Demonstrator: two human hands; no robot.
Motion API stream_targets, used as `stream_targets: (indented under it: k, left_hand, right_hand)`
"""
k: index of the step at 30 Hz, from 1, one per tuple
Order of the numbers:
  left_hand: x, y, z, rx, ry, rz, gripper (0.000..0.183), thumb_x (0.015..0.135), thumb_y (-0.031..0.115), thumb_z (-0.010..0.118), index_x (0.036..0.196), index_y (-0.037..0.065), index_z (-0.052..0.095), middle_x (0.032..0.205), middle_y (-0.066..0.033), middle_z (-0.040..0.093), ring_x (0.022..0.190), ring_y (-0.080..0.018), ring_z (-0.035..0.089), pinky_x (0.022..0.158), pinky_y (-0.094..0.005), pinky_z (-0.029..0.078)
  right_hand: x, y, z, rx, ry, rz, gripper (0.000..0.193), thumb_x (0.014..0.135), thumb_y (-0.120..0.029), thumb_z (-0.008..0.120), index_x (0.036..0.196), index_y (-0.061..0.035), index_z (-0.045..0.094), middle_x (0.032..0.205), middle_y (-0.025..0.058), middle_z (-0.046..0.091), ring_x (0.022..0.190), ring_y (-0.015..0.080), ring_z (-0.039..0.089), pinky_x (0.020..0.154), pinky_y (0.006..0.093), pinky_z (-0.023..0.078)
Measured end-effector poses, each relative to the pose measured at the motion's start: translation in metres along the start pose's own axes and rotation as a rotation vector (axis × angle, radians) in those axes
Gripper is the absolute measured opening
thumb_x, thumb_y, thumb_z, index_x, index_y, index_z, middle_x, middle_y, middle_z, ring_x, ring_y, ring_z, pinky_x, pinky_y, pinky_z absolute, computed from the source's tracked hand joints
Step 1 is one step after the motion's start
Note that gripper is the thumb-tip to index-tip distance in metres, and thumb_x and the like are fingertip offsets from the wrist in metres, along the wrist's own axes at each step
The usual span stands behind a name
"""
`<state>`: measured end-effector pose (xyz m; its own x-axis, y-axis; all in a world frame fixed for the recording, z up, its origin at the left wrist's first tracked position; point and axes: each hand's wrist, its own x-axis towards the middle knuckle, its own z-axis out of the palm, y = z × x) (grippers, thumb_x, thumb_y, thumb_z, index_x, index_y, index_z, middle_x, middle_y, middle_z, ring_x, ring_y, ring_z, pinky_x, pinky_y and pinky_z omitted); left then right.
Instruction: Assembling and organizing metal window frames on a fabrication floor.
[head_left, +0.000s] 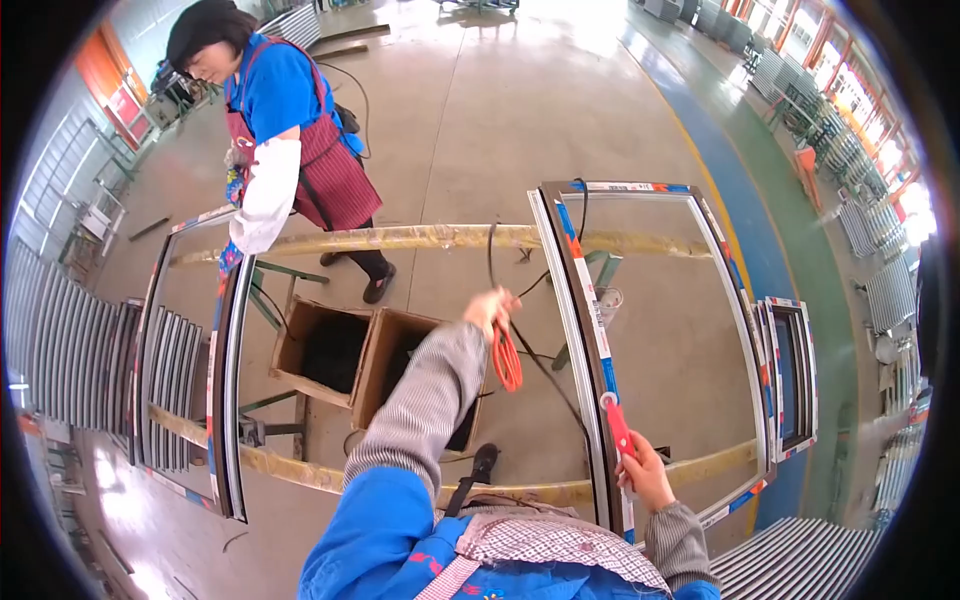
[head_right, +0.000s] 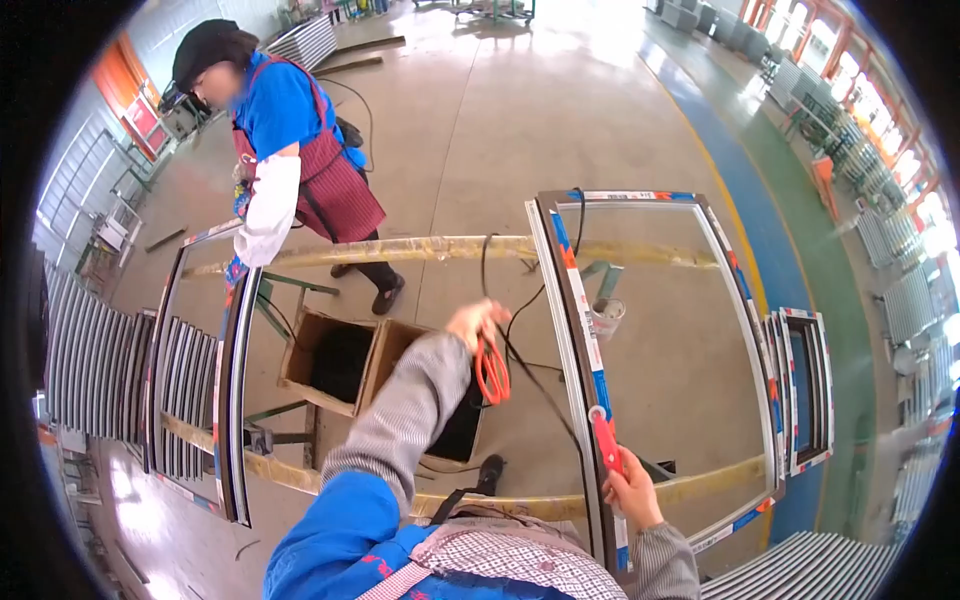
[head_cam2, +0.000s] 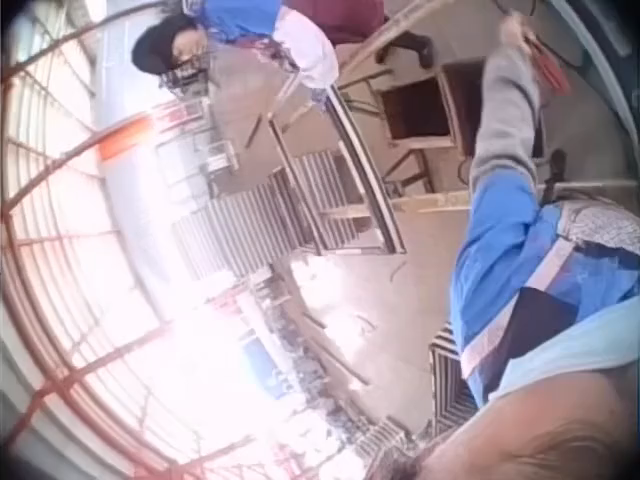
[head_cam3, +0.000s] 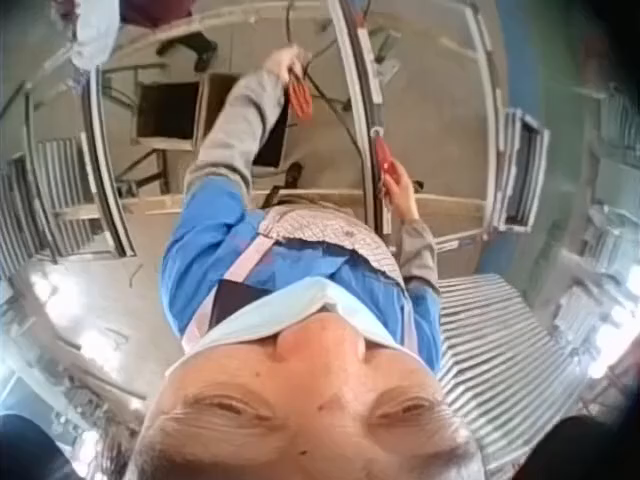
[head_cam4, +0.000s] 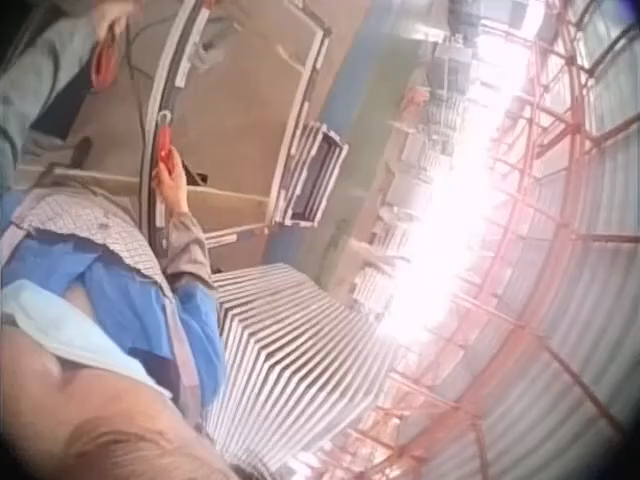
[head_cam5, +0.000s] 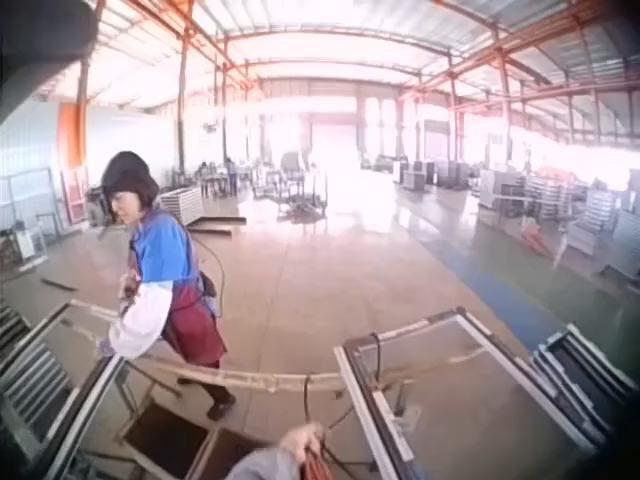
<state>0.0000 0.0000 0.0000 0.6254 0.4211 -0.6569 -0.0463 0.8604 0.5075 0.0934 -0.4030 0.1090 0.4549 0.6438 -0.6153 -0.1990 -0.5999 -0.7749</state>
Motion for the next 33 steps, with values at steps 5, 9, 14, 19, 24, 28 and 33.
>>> stream_targets:
  k: [5, 9, 14, 19, 24, 28, 33]
  left_hand:
    - [-0.035, -0.133, -0.038, -0.125, -0.173, -0.430, 0.038, 0.091, 0.035, 0.045, 0.096, -0.001, 0.056, 0.060, 0.0004, 0.044, 0.045, -0.0078, 0.033, 0.040, -0.0230, 0.030]
    - [-0.098, -0.196, -0.052, -0.230, -0.365, -0.588, 0.038, 0.093, 0.032, 0.043, 0.117, 0.003, 0.049, 0.096, -0.0069, 0.056, 0.052, -0.0073, 0.037, 0.046, -0.0202, 0.040]
    - [-0.117, -0.199, -0.065, -0.539, -0.395, -0.429, 0.034, 0.095, 0.028, 0.039, 0.119, 0.004, 0.048, 0.097, -0.0041, 0.058, 0.054, -0.0066, 0.046, 0.052, -0.0199, 0.047]
    - [-0.150, -0.180, -0.041, -0.458, -0.255, -0.294, 0.033, 0.096, 0.027, 0.039, 0.118, 0.006, 0.050, 0.084, 0.0007, 0.058, 0.049, -0.0060, 0.046, 0.054, -0.0239, 0.048]
    - [-0.134, -0.098, -0.074, -0.254, 0.041, 0.286, 0.030, 0.089, 0.026, 0.049, 0.110, 0.006, 0.053, 0.059, 0.0016, 0.042, 0.048, -0.0093, 0.043, 0.044, -0.0233, 0.040]
    - [-0.186, 0.018, -0.089, -0.405, 0.173, 0.750, 0.030, 0.092, 0.022, 0.042, 0.118, 0.007, 0.046, 0.060, 0.0016, 0.041, 0.046, -0.0069, 0.036, 0.047, -0.0238, 0.037]
    - [-0.253, 0.079, -0.079, -0.430, 0.180, 1.077, 0.034, 0.094, 0.019, 0.038, 0.126, 0.007, 0.043, 0.061, 0.0033, 0.039, 0.046, -0.0056, 0.030, 0.055, -0.0231, 0.036]
  right_hand:
    - [0.017, 0.017, 0.013, 0.165, 0.063, -0.057, 0.052, 0.086, -0.005, 0.045, 0.136, -0.0043, 0.027, 0.067, 0.0057, 0.056, 0.048, 0.0113, 0.051, 0.044, 0.0225, 0.043]
    - [0.030, 0.038, 0.014, 0.192, 0.132, -0.111, 0.052, 0.087, -0.004, 0.044, 0.136, -0.0052, 0.027, 0.067, 0.0061, 0.056, 0.047, 0.0119, 0.051, 0.043, 0.0224, 0.044]
    - [0.046, 0.036, 0.017, 0.070, 0.159, -0.156, 0.047, 0.090, -0.011, 0.043, 0.135, -0.0096, 0.030, 0.064, 0.0053, 0.055, 0.043, 0.0108, 0.050, 0.036, 0.0208, 0.037]
    - [0.090, 0.091, -0.012, 0.140, 0.167, -0.316, 0.050, 0.088, -0.008, 0.050, 0.134, -0.0167, 0.034, 0.070, 0.0043, 0.059, 0.046, 0.0097, 0.047, 0.040, 0.0201, 0.038]
    - [0.060, 0.046, 0.012, 0.107, 0.156, -0.233, 0.046, 0.089, -0.009, 0.048, 0.133, -0.0162, 0.037, 0.071, 0.0051, 0.059, 0.047, 0.0104, 0.049, 0.042, 0.0210, 0.039]
    - [0.063, 0.053, 0.008, 0.073, 0.181, -0.222, 0.047, 0.089, -0.009, 0.049, 0.133, -0.0159, 0.036, 0.070, 0.0044, 0.058, 0.047, 0.0104, 0.048, 0.042, 0.0213, 0.039]
    - [0.068, 0.058, 0.003, 0.105, 0.139, -0.274, 0.047, 0.088, -0.008, 0.050, 0.133, -0.0140, 0.036, 0.070, 0.0053, 0.059, 0.049, 0.0110, 0.050, 0.042, 0.0221, 0.040]
